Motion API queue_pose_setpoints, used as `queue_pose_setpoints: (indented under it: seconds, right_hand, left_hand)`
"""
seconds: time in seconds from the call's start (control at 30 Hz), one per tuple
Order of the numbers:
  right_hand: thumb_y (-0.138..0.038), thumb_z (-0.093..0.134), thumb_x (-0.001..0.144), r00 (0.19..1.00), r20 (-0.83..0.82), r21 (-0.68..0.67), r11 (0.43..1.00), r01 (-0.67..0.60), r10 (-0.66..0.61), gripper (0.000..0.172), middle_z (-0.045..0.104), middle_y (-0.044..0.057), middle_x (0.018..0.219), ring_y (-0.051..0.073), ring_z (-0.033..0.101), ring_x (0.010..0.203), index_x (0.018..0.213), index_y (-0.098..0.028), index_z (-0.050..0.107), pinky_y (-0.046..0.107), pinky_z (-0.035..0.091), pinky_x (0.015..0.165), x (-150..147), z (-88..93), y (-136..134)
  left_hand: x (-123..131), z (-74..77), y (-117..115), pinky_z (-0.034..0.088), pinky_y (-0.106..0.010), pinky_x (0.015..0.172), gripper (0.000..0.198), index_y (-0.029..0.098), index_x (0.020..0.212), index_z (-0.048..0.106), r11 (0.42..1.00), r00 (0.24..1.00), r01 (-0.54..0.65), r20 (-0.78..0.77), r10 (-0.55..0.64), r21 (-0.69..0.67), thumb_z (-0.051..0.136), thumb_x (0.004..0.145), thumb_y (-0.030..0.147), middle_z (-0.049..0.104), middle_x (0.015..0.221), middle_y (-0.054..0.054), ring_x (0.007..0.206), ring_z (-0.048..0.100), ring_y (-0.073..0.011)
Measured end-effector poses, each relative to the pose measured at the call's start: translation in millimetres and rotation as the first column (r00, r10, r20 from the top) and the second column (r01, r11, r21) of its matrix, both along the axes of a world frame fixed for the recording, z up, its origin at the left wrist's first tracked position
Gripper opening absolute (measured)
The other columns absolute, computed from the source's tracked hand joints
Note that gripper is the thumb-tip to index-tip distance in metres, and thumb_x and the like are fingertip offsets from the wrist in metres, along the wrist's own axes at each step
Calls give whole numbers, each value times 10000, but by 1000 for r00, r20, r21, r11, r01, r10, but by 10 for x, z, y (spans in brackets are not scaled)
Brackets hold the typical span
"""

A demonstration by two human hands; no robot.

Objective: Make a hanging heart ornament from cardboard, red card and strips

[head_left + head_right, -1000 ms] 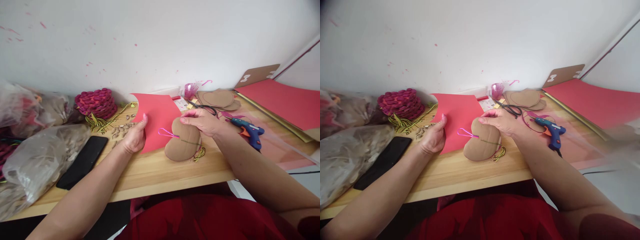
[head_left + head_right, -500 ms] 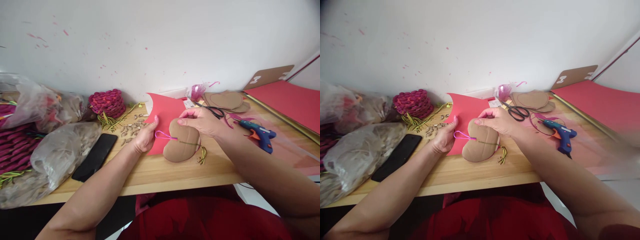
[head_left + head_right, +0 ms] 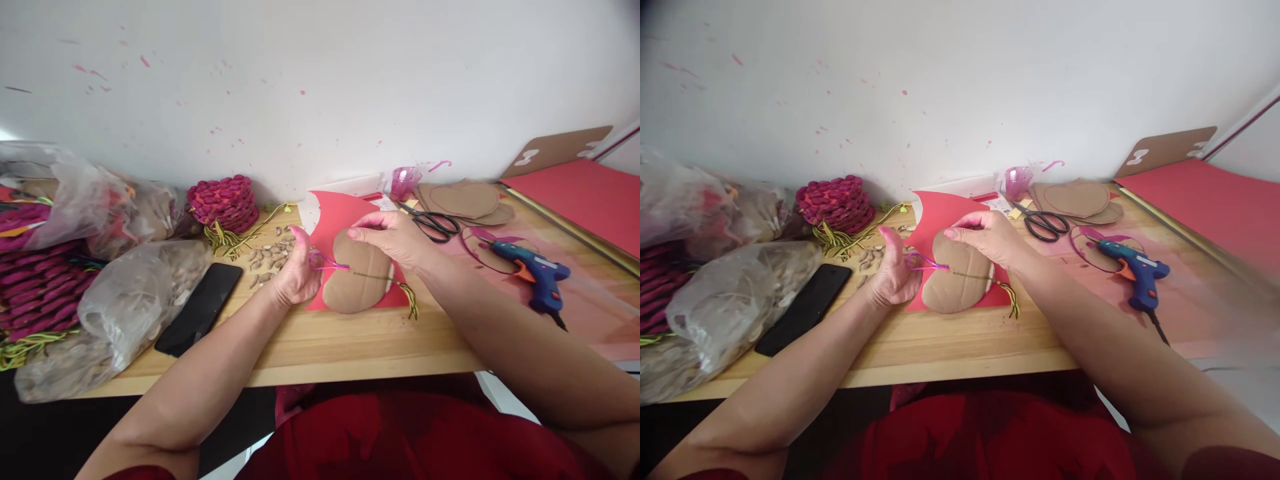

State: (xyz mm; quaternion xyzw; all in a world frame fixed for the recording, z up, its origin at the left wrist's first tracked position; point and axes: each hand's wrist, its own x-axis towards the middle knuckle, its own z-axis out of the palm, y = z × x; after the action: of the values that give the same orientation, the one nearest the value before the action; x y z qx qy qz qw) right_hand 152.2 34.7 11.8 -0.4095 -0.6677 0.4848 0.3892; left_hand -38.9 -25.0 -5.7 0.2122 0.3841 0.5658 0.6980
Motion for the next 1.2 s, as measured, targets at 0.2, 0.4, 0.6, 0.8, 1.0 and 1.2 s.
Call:
queue_pose_setpoints:
  seconds: [0.2, 0.4, 0.6, 0.8, 1.0, 1.2]
  right_hand:
    - [-517, 867, 708, 998, -1, 70, 995, 70, -70, 295, 776, 31, 837, 197, 660, 777, 817, -246, 819, 330, 483, 715, -13, -57, -34]
    - [-388, 837, 771, 998, 23, 271, 962, 44, -52, 171, 806, 30, 852, 197, 704, 754, 836, -230, 830, 323, 521, 710, -53, -16, -132]
    - [-317, 835, 788, 998, 8, 320, 945, 63, -70, 103, 817, 19, 890, 201, 737, 813, 853, -238, 826, 327, 549, 763, -98, -19, -178]
    - [-274, 834, 792, 995, 17, 376, 923, 86, -100, 89, 807, 19, 887, 183, 719, 789, 868, -229, 819, 314, 541, 730, -114, -18, -197]
    - [-256, 831, 807, 994, 40, 435, 897, 76, -103, 87, 791, 16, 864, 164, 692, 759, 886, -222, 818, 297, 517, 699, -113, -48, -202]
    - [-354, 720, 910, 988, 0, 440, 887, 140, -156, 160, 791, 47, 954, 191, 711, 842, 952, -215, 789, 330, 533, 760, -57, 1, -167]
  left_hand:
    - [-65, -144, -10, 498, -510, 1097, 592, 194, 879, 745, 961, 961, 277, -31, -276, 4, 892, 555, 668, 784, 1118, -144, 1343, 564, -430]
    - [-50, -206, 30, 381, -507, 1182, 704, 150, 1081, 756, 815, 848, 521, -51, -527, 253, 856, 632, 684, 755, 1214, -160, 1376, 534, -406]
    - [-83, -194, 14, 427, -493, 1132, 566, 146, 1085, 769, 823, 849, 529, -130, -513, 208, 852, 727, 576, 776, 1142, -155, 1295, 610, -384]
    - [-40, -97, -14, 436, -442, 1115, 469, 128, 1085, 767, 829, 843, 533, -189, -504, 168, 925, 672, 285, 776, 1138, -145, 1217, 664, -337]
    - [-7, -108, -18, 495, -391, 1024, 331, 123, 958, 789, 855, 860, 499, -200, -469, 138, 920, 684, 255, 800, 953, -104, 1066, 725, -285]
    - [-14, -158, -13, 525, -424, 998, 389, 123, 974, 800, 898, 890, 434, -186, -415, 75, 940, 648, 284, 803, 996, -130, 987, 750, -282]
